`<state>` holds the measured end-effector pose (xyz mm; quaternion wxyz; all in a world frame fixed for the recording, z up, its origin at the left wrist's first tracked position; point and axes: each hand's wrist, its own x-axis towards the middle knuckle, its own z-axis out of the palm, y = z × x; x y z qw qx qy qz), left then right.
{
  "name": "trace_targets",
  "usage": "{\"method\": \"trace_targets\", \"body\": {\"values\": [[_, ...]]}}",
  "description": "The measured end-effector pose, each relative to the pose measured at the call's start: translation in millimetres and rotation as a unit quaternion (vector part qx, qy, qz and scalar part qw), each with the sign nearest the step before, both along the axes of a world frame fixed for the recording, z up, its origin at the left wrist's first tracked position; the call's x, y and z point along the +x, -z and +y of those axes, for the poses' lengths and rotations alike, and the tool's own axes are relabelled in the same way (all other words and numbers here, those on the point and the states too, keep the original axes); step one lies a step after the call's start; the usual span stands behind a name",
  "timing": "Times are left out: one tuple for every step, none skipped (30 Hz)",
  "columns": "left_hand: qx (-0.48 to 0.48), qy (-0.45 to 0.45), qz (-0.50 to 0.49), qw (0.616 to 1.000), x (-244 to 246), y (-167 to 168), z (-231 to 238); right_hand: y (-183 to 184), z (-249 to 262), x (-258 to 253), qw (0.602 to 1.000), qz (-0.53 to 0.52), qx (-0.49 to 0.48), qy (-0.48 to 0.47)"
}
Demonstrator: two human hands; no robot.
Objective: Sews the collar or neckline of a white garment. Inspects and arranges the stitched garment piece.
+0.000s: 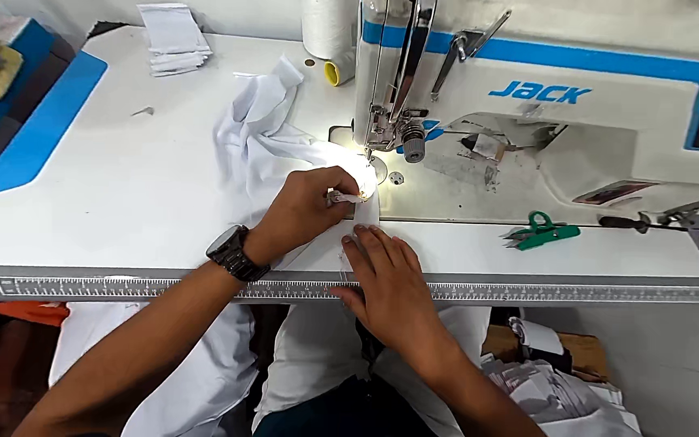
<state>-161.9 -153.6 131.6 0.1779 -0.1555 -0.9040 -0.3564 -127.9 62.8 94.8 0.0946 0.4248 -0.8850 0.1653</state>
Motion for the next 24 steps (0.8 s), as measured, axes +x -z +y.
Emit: {"method": "trace_targets", "body": {"values": [[-0.022, 0.002, 0.015, 1.000, -1, -2, 0, -1, 3, -5, 1.000, 0.001, 0.000, -0.005], [-0.056, 0.010, 0.038, 0.998, -1, -3, 1, -2, 7, -9, 1.000, 0.001, -0.001, -0.009], [-0.096, 0.025, 0.063, 0.993, -2, -4, 3, -3, 10, -13, 1.000, 0.002, -0.004, -0.014], [-0.135, 0.044, 0.087, 0.986, -2, -3, 5, -3, 11, -15, 1.000, 0.003, -0.010, -0.019], [-0.165, 0.061, 0.103, 0.979, -2, -2, 8, -1, 13, -17, 1.000, 0.004, -0.017, -0.023], [-0.182, 0.077, 0.103, 0.975, -2, 0, 11, 0, 13, -17, 0.999, 0.005, -0.026, -0.026], [-0.182, 0.087, 0.088, 0.976, -1, 3, 13, 2, 14, -16, 0.999, 0.004, -0.033, -0.027], [-0.169, 0.088, 0.066, 0.979, -1, 7, 13, 4, 15, -15, 0.999, 0.005, -0.041, -0.027], [-0.144, 0.083, 0.047, 0.985, -2, 9, 10, 6, 16, -13, 0.999, 0.004, -0.046, -0.027], [-0.117, 0.071, 0.032, 0.990, -3, 11, 7, 7, 17, -12, 0.999, 0.002, -0.046, -0.026], [-0.105, 0.056, 0.023, 0.993, -4, 12, 5, 8, 17, -11, 0.999, 0.001, -0.043, -0.024], [-0.110, 0.041, 0.022, 0.993, -5, 12, 5, 8, 17, -10, 0.999, 0.001, -0.041, -0.023], [-0.127, 0.027, 0.031, 0.991, -4, 11, 7, 8, 17, -9, 0.999, 0.001, -0.039, -0.021], [-0.152, 0.020, 0.043, 0.987, -2, 11, 10, 7, 16, -8, 0.999, -0.001, -0.036, -0.020], [-0.177, 0.022, 0.056, 0.982, 2, 9, 14, 6, 15, -8, 0.999, -0.003, -0.030, -0.019], [-0.197, 0.023, 0.070, 0.978, 5, 8, 17, 4, 14, -8, 0.999, -0.006, -0.026, -0.019], [-0.208, 0.027, 0.080, 0.974, 9, 8, 18, 2, 13, -7, 1.000, -0.011, -0.022, -0.019], [-0.210, 0.036, 0.085, 0.973, 12, 8, 18, 0, 12, -7, 1.000, -0.015, -0.019, -0.018], [-0.204, 0.050, 0.086, 0.974, 14, 9, 16, -1, 10, -6, 1.000, -0.016, -0.016, -0.016], [-0.193, 0.065, 0.086, 0.975, 15, 9, 14, -1, 9, -4, 1.000, -0.015, -0.012, -0.013], [-0.179, 0.078, 0.083, 0.977, 14, 10, 11, -1, 9, -2, 1.000, -0.013, -0.008, -0.010], [-0.164, 0.090, 0.079, 0.979, 13, 9, 8, 0, 8, 1, 1.000, -0.012, -0.006, -0.009], [-0.153, 0.099, 0.074, 0.980, 12, 8, 6, 2, 8, 3, 1.000, -0.007, -0.006, -0.008], [-0.148, 0.105, 0.072, 0.981, 11, 7, 5, 4, 7, 6, 1.000, -0.003, -0.007, -0.007]]}}
